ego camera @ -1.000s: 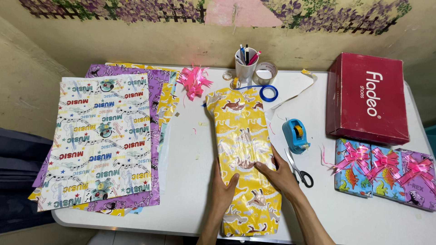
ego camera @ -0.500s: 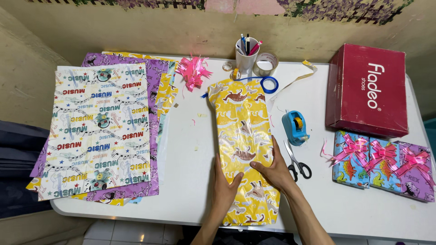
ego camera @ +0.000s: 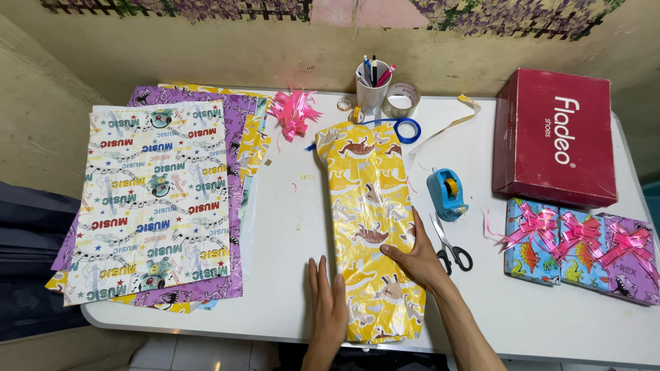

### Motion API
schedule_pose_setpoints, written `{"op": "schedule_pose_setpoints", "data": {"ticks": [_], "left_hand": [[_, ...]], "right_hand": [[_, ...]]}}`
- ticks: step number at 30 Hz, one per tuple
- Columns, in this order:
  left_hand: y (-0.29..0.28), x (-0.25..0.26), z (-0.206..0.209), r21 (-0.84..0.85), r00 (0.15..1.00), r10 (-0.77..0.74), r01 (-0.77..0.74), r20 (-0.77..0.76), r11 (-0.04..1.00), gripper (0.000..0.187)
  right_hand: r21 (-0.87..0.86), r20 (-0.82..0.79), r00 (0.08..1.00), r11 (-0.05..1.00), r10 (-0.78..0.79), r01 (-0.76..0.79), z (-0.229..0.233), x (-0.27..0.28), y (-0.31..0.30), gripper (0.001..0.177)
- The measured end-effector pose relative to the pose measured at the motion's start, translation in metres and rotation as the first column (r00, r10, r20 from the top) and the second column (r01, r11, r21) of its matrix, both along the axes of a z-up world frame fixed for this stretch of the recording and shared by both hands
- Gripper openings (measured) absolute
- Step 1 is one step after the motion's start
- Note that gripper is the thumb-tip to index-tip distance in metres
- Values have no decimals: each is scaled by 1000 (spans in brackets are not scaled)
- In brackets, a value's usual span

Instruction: The person wraps a rectangular box with yellow dinosaur-patterned wrapping paper. They fold the paper around the box, smooth the edges, and secure the seams with tape from a blue dispenser. The person folds and tapes the ends to complete the package.

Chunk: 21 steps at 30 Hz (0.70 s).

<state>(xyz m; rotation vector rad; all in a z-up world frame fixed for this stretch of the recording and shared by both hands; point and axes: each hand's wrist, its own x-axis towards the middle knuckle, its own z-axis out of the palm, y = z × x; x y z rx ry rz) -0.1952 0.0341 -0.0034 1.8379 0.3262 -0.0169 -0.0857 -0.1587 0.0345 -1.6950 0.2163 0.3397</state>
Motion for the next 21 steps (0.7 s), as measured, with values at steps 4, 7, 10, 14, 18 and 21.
{"op": "schedule_pose_setpoints", "data": {"ticks": [4,7,10,14,18,21], "left_hand": [[-5,60,9,407,962,-190,97,196,908,60],[-22,108,18,762,918,-369,135,144,633,55],[-35,141,23,798,906,-370,64,205,599,56],[-39,146,22,843,896,-385,21,223,537,57],[-37,148,16,857,891,-396,15,222,516,58],[-38,147,12,861,886,-396,-8,242,508,57]], "right_hand": [[5,-37,999,1000,-13,14,-5,0,-2,116],[36,-11,1000,999,-18,18,-9,0,-3,116],[7,-54,998,1000,-25,25,-14,2,-5,117],[-87,85,995,995,56,-48,-17,1,-7,112],[-62,62,998,998,27,-23,-23,3,-5,105],[-33,123,990,998,66,-63,-27,2,-11,102]]}}
